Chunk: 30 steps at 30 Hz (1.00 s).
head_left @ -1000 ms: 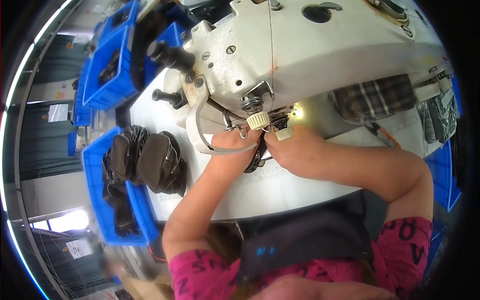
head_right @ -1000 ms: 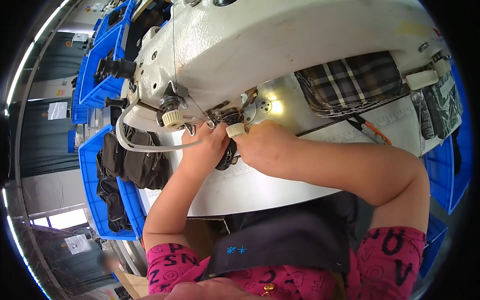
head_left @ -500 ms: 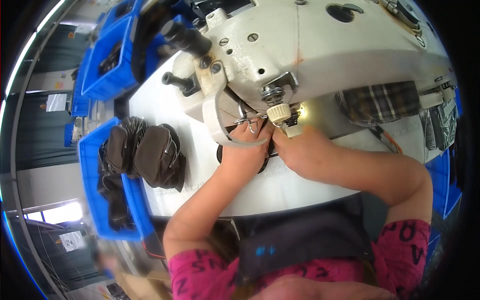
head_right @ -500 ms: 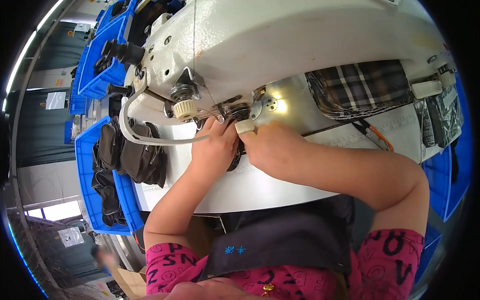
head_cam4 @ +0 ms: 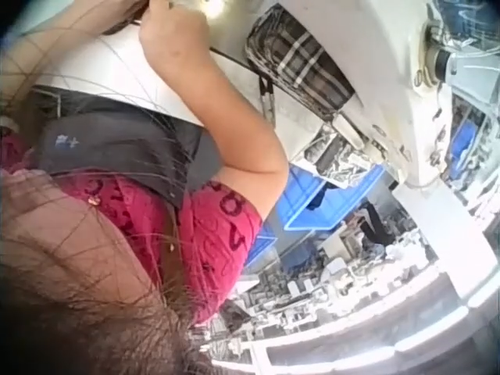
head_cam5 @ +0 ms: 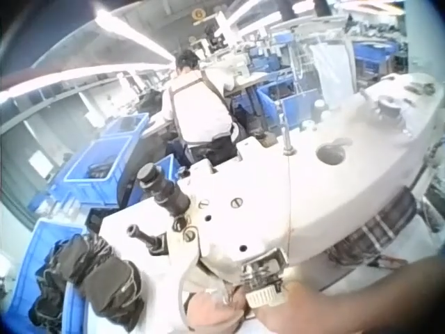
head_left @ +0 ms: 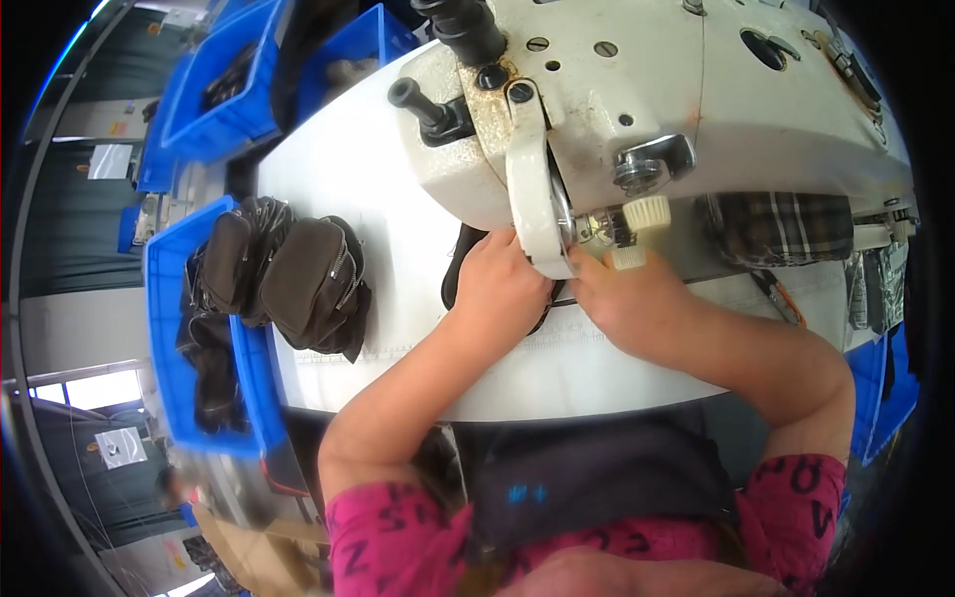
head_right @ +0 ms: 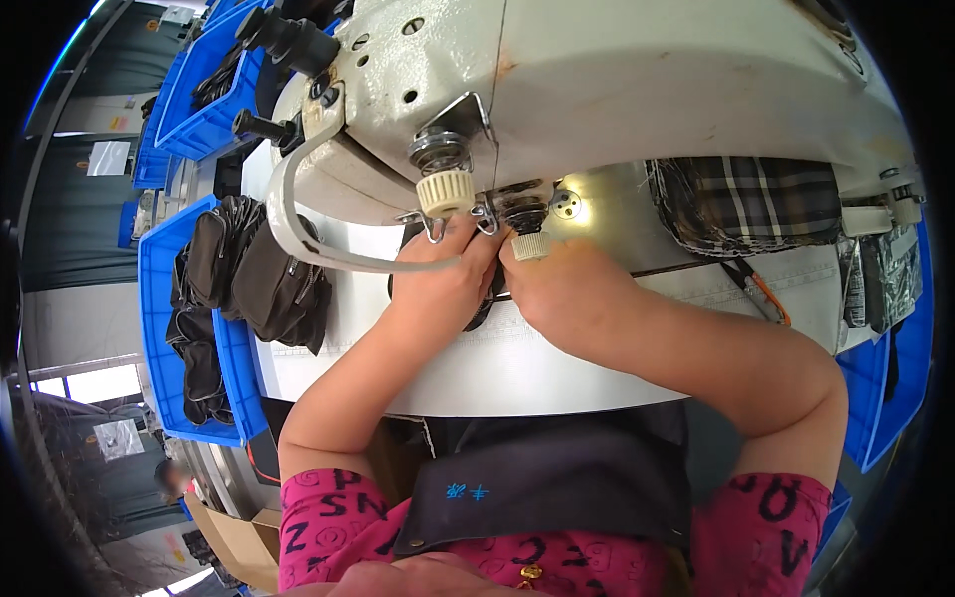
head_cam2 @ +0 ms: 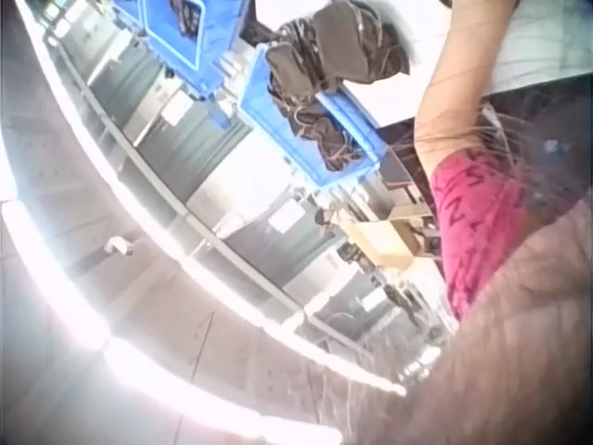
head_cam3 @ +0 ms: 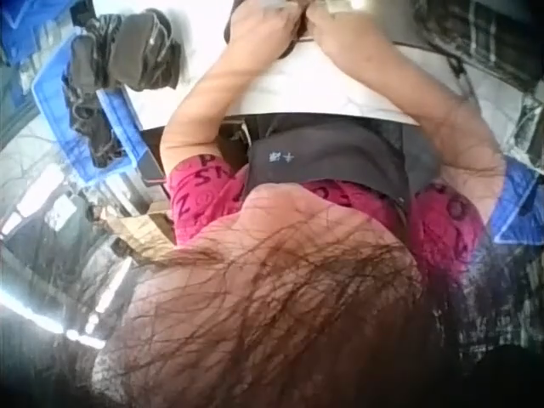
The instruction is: Sewing pieces of leather together using a sewing machine.
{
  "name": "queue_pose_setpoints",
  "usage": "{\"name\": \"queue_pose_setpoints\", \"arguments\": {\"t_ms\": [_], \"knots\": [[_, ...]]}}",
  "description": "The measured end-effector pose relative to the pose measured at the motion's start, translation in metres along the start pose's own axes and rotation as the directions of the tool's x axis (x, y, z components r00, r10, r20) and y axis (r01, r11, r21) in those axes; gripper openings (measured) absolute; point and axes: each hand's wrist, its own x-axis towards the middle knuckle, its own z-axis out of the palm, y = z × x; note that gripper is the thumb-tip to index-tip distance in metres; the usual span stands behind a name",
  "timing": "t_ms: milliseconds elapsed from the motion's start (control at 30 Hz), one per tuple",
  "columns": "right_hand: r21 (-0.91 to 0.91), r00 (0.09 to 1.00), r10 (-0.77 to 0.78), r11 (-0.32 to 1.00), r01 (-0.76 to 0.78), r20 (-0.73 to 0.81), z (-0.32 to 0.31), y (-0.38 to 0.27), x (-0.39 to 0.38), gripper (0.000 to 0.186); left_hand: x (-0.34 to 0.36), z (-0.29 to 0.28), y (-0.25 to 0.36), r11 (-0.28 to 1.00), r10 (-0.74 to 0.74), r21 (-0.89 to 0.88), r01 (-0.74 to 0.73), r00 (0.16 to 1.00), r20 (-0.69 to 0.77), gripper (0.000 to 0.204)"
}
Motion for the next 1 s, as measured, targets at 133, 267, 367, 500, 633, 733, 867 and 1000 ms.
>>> {"name": "queue_pose_setpoints", "arguments": {"t_ms": [133, 267, 367, 500, 633, 733, 867, 1000], "knots": [[-0.08, 0.999, -0.034, 0.996, 0.033, -0.017, -0.002, 0.003, -0.001, 0.044, -0.004, 0.003, 0.001, 0.998, -0.062, 0.008, 0.062, 0.991, 0.119, 0.035], [-0.074, 0.999, -0.006, 0.997, 0.009, 0.038, -0.008, 0.001, 0.0, 0.046, -0.01, 0.004, 0.003, 0.989, -0.131, -0.056, 0.135, 0.988, 0.077, 0.03], [-0.095, 0.998, -0.03, 0.995, 0.023, -0.064, -0.001, 0.006, -0.001, 0.049, -0.014, -0.014, 0.002, 0.919, -0.264, -0.263, 0.292, 0.955, 0.138, 0.04], [0.0, 0.996, 0.082, 0.997, -0.082, -0.025, 0.007, 0.008, -0.004, 0.051, -0.017, -0.038, 0.004, 0.824, -0.205, -0.442, 0.354, 0.914, 0.351, 0.068], [0.023, 0.992, 0.09, 0.996, -0.088, -0.088, 0.011, 0.008, -0.005, 0.049, -0.014, -0.034, 0.005, 0.867, -0.185, -0.389, 0.312, 0.926, 0.33, 0.07], [-0.009, 0.994, 0.054, 0.998, -0.055, -0.092, 0.002, 0.004, 0.0, 0.042, -0.014, -0.028, 0.011, 0.919, -0.182, -0.301, 0.255, 0.951, 0.25, 0.063], [0.035, 0.992, 0.052, 0.998, -0.048, -0.112, 0.004, 0.006, -0.001, 0.036, -0.009, -0.03, 0.016, 0.945, -0.196, -0.223, 0.239, 0.961, 0.196, 0.056], [0.105, 0.998, 0.055, 0.993, -0.052, -0.035, 0.01, 0.007, -0.002, 0.033, -0.008, -0.023, 0.02, 0.942, -0.196, -0.232, 0.242, 0.959, 0.203, 0.056]]}}
